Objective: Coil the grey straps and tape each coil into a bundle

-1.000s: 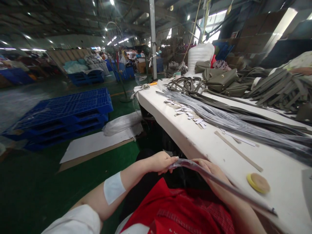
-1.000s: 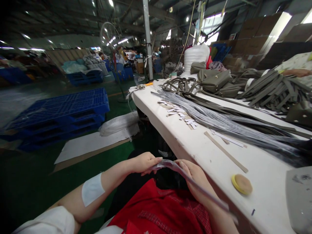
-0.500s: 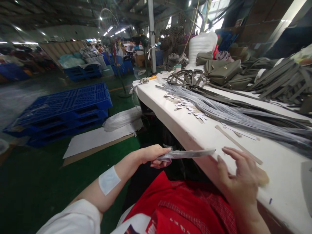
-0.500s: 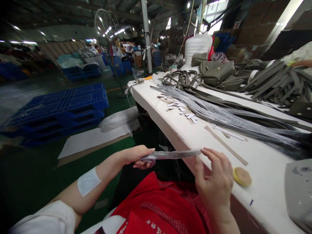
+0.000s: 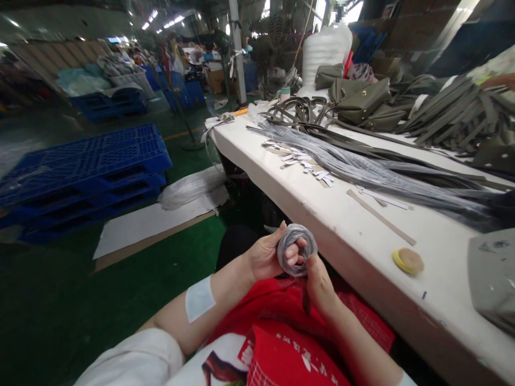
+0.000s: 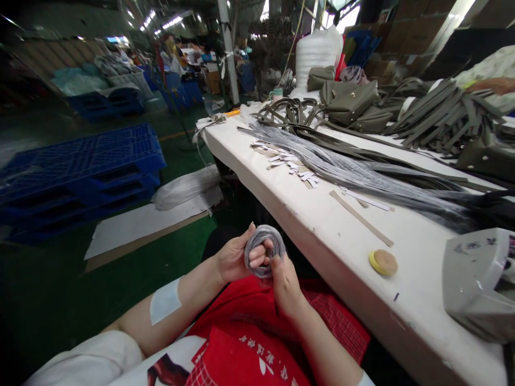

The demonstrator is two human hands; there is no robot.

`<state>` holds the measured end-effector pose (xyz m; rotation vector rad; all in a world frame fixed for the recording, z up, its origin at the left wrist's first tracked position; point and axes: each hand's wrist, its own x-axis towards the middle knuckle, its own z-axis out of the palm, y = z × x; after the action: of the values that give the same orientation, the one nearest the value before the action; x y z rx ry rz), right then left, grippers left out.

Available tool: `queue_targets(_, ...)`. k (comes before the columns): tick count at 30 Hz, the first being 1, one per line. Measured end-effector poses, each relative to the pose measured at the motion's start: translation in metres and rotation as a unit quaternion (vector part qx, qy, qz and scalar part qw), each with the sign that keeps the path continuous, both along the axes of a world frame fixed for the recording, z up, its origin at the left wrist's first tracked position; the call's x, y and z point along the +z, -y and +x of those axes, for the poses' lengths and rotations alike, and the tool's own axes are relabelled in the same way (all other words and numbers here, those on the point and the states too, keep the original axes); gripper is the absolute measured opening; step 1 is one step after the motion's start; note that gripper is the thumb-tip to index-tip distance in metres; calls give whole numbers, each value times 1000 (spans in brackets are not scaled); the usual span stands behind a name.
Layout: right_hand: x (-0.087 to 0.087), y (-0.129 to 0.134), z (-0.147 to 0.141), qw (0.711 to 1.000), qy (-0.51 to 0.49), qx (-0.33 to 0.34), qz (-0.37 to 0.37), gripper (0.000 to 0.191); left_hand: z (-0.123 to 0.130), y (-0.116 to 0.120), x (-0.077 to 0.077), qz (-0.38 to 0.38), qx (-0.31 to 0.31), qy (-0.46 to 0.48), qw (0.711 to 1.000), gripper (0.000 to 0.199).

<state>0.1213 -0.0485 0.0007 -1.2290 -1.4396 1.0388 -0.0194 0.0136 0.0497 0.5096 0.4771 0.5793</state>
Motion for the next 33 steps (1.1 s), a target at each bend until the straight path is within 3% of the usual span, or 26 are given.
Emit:
queue_targets(3, 4, -3, 13, 997, -50, -61, 9, 48, 12, 8, -10, -9, 17, 52, 998, 51)
queue_targets(5, 13, -4, 31, 999, -21, -24, 4, 43, 12, 9, -18, 28, 23, 15, 999, 41)
queue_targets(7, 22, -4, 49, 996, 43, 67, -41, 39, 9, 8, -26, 110, 57, -76, 989, 39)
queue_targets(10, 28, -3, 63, 962, 167, 169, -135, 35, 8, 9, -33, 309, 71, -222, 922, 45)
queue_targets(12, 26, -3, 62, 955, 200, 161, -148, 33, 9, 10, -34, 440, 37, -281, 852, 42)
queue_targets(14, 22, -3, 56, 967, 178, 127, -131, 32, 11, 11, -33, 511, 44, -311, 800, 35)
queue_targets(16, 18, -2, 48, 981, 134, 95, -107, 35, 14, 11, -32, 501, 129, -329, 790, 36)
queue_targets(19, 12, 0, 36, 994, 80, 54, -59, 37, 19, 11, -36, 404, 274, -331, 808, 41)
queue_targets(22, 9, -1, 32, 995, 94, -6, -28, 36, 23, 13, -42, 335, 310, -315, 832, 43)
queue_targets(24, 11, -2, 41, 990, 137, -8, -38, 35, 23, 16, -45, 332, 279, -309, 847, 41)
queue_targets(27, 21, -4, 68, 966, 198, 137, -99, 36, 18, 22, -45, 411, 128, -316, 845, 34)
queue_targets(30, 32, -3, 89, 894, 244, 336, -167, 35, 18, 35, -47, 518, -92, -338, 780, 29)
queue_targets(31, 33, -2, 93, 875, 255, 371, -179, 35, 20, 40, -49, 533, -137, -358, 755, 31)
queue_targets(33, 30, 1, 93, 866, 259, 382, -192, 35, 23, 50, -55, 535, -160, -402, 725, 37)
